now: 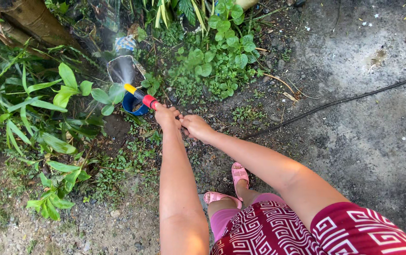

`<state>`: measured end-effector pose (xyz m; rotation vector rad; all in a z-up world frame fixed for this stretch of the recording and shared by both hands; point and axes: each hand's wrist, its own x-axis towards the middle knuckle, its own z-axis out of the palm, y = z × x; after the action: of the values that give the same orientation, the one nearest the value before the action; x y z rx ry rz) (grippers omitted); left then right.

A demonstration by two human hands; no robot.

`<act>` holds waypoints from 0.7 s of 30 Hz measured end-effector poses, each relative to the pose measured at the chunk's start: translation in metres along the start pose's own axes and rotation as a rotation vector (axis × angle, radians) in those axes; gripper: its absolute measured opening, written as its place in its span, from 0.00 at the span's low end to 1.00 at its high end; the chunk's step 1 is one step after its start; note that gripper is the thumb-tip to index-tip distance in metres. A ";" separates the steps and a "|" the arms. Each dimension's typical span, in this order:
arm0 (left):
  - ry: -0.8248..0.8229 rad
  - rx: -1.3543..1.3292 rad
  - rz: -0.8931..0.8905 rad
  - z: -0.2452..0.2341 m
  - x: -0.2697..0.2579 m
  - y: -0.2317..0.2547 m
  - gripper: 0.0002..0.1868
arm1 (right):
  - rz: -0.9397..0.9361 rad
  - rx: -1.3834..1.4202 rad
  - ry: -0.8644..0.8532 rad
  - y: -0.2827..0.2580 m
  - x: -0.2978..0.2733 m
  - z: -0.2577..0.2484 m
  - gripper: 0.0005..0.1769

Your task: The person waters various plants and garden beds in an outdoor area using a hose with a spray nozzle.

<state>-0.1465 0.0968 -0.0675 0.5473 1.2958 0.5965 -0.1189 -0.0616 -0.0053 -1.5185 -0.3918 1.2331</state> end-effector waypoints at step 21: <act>-0.075 0.052 -0.063 0.009 -0.009 -0.019 0.18 | 0.013 0.076 0.014 0.009 -0.013 -0.014 0.19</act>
<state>-0.1369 0.0763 -0.0722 0.5645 1.2553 0.4873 -0.1156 -0.0820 -0.0085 -1.4657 -0.3232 1.2336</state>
